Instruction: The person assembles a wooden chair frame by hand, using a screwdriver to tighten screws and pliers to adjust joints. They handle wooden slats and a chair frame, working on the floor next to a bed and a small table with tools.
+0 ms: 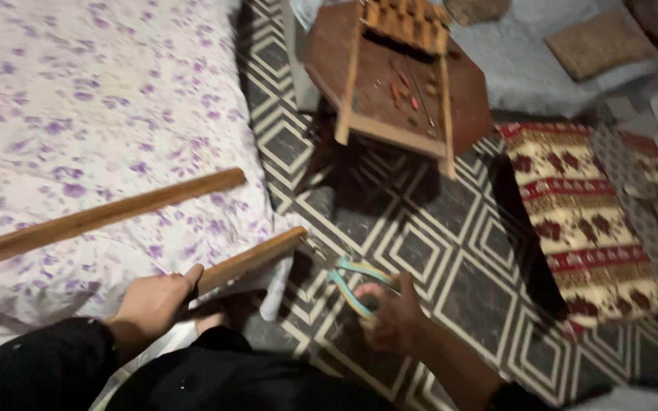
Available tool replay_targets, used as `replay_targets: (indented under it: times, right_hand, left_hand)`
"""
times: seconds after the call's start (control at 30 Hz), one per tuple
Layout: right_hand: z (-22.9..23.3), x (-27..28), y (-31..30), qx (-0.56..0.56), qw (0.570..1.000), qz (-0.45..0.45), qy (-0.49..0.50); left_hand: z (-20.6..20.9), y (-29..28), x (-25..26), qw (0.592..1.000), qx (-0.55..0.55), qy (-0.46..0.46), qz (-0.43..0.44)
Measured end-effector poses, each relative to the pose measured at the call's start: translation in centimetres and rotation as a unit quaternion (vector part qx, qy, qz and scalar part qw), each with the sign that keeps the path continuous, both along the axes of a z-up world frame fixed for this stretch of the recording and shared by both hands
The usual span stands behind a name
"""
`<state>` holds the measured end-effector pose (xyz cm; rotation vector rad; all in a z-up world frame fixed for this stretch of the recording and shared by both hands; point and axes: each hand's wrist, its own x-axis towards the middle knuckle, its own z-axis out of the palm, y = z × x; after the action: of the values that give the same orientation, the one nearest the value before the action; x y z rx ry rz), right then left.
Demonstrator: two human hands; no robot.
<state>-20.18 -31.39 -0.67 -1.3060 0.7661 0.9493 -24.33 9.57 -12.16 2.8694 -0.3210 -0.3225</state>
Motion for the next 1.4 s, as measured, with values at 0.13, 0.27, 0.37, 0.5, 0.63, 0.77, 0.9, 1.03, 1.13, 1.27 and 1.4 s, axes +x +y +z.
replay_targets:
  times: [0.13,0.27,0.37,0.5,0.63,0.77,0.9,1.03,1.13,1.27,1.4]
  right_hand:
    - [-4.8,-1.4,-0.6,0.042,0.998,-0.051,0.014]
    - [-7.6,-1.4,-1.8,0.076,0.997,-0.014,-0.011]
    - [-8.5,-1.5,-2.0,0.069,0.997,-0.005,-0.036]
    - [-8.0,-0.2,-2.0,0.12,0.991,0.019,-0.051]
    - [-7.0,2.0,-0.4,0.079,0.994,0.037,-0.058]
    - [-7.0,3.8,0.9,0.09,0.993,0.049,-0.063]
    - [-8.5,4.4,1.9,0.18,0.982,0.036,-0.052]
    - [-10.0,4.4,3.6,0.174,0.98,0.049,-0.083]
    - [-10.4,3.8,5.8,0.255,0.962,0.035,-0.095]
    - [-11.0,3.5,9.7,0.168,0.985,-0.045,0.015]
    - [-11.9,2.6,12.9,0.157,0.985,-0.046,0.048]
  left_hand:
    - [-2.1,-1.8,-0.8,0.999,0.009,0.041,0.004]
    - [-2.7,-3.1,-0.9,0.998,-0.01,0.059,0.003]
    - [-2.4,-3.9,-0.9,0.998,-0.002,0.055,0.014]
    - [-2.5,-4.0,-0.4,0.998,0.023,0.047,0.027]
    - [-2.4,-2.4,1.3,0.999,0.014,-0.014,0.031]
    - [-2.6,-0.5,3.4,0.999,0.033,0.002,0.025]
    - [-2.9,1.5,5.8,0.995,0.081,0.051,0.024]
    - [-2.9,4.7,8.1,0.99,0.073,0.123,0.004]
    - [-3.0,7.4,9.5,0.984,0.056,0.169,0.002]
    - [-4.4,10.9,10.8,0.975,0.074,0.211,0.001]
    - [-6.7,14.9,11.6,0.962,0.07,0.263,0.017]
